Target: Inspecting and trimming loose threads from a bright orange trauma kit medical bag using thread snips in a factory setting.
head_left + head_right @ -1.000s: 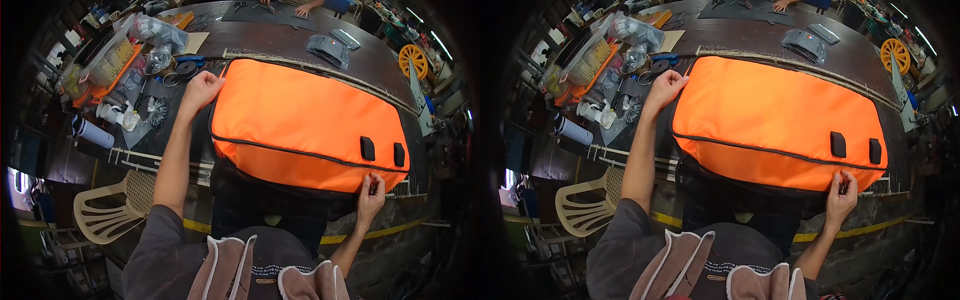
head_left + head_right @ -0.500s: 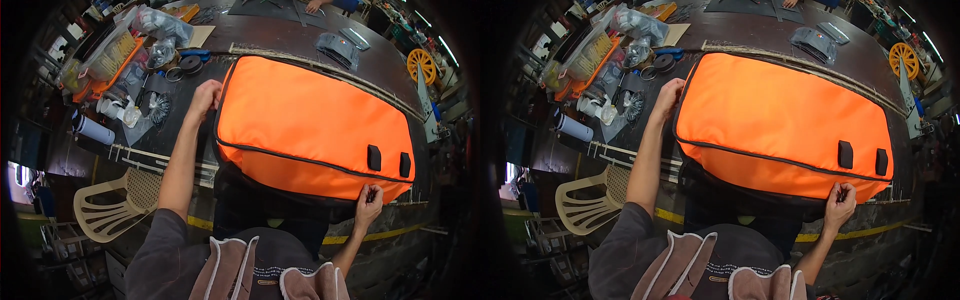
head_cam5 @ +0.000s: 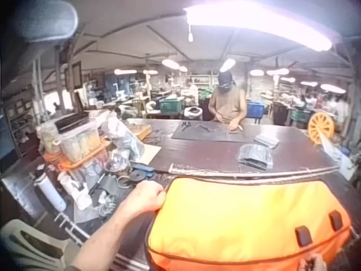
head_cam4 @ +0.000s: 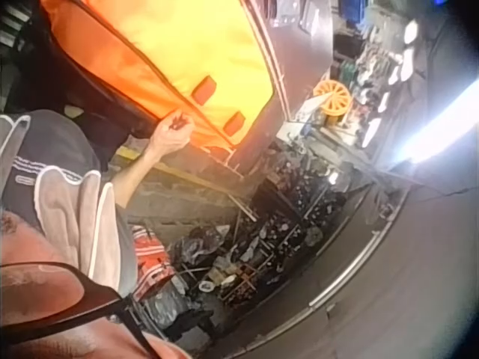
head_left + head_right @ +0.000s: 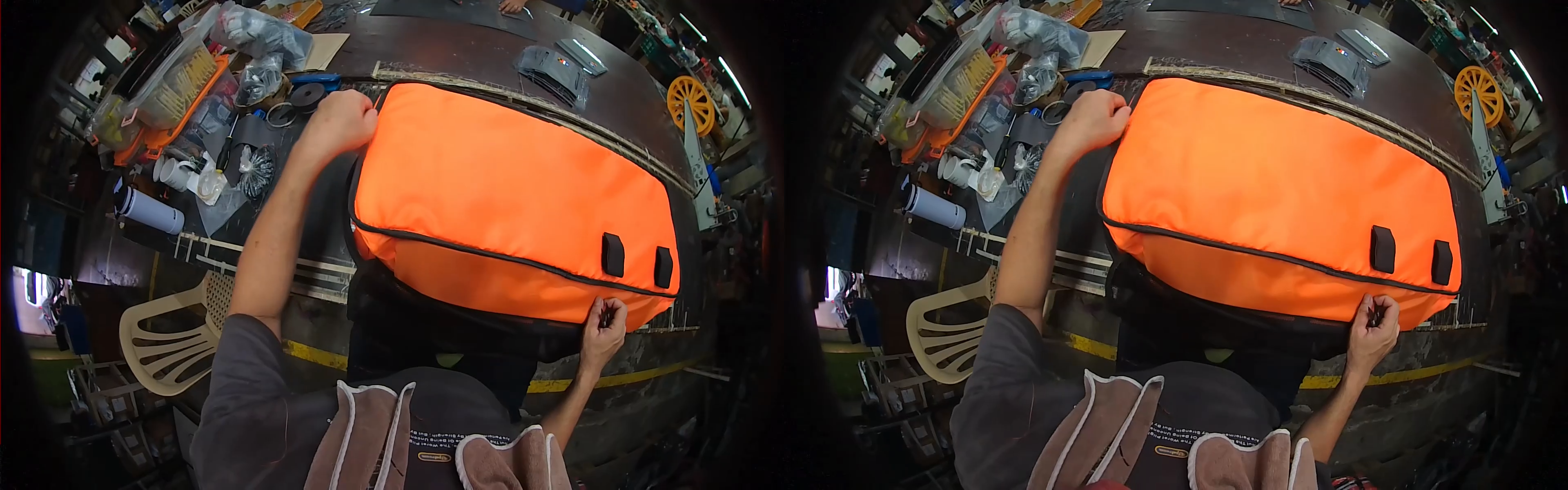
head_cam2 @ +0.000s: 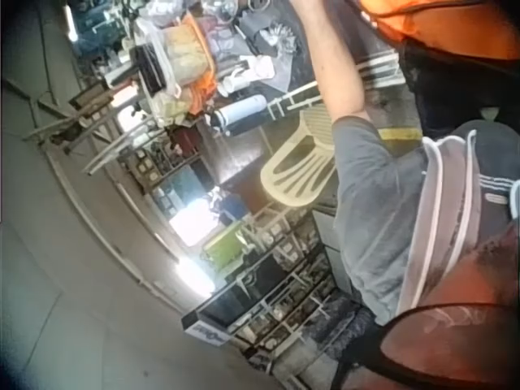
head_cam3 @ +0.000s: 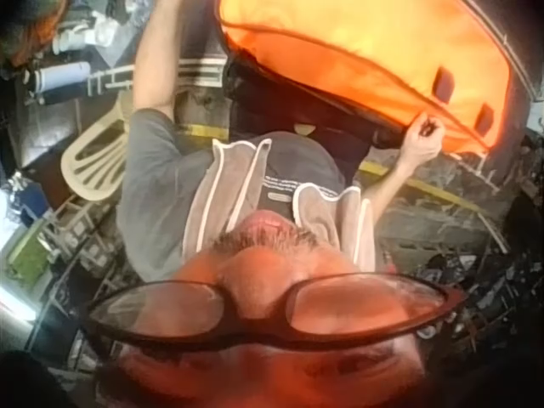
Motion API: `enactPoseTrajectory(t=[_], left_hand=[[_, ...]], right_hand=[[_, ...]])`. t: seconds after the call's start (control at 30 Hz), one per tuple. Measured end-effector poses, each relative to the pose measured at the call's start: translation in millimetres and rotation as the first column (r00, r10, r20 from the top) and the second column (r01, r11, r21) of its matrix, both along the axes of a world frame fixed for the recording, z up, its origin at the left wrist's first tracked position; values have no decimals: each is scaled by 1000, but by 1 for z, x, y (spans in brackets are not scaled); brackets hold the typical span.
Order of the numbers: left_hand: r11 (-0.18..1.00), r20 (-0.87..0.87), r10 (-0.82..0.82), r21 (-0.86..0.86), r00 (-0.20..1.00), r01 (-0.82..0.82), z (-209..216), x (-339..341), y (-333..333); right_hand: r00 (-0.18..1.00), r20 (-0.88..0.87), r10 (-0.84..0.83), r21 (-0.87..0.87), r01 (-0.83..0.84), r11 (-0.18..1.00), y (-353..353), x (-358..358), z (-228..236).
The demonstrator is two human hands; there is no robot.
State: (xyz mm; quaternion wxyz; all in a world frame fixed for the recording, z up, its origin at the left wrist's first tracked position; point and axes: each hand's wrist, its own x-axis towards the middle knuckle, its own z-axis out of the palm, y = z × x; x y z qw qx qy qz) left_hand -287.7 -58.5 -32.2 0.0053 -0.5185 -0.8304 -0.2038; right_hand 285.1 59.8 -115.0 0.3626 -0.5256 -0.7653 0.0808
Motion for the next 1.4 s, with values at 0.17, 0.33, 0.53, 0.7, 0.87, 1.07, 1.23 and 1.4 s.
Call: enactPoseTrajectory(t=[0.17,0.33,0.53,0.7,0.87,1.07,1.23,1.4], left_hand=[[996,481,87,-47,872,-74,13,-5,-12],[997,132,67,20,989,-70,12,13,-10],[992,-64,124,6,990,-124,2,11,5],[995,56,100,16,993,-101,10,11,-2],[996,65,82,34,995,-84,9,14,-7],[981,-83,99,175,992,-84,-2,37,-14],[995,-219,80,-36,972,-90,8,43,-13],[961,-229,93,-232,969,-147,31,35,11]], right_hand=[[1000,-3,5,1,-5,1000,0,2,-1],[1000,-16,9,-24,-9,1000,-2,1,3],[998,34,48,72,-50,996,0,-1,5],[999,-24,37,13,-37,999,-2,1,5],[999,-18,47,35,-47,998,-1,6,3],[998,-10,59,43,-59,997,0,8,3],[998,2,63,75,-63,995,0,7,7],[997,-28,69,26,-69,997,-2,7,7]])
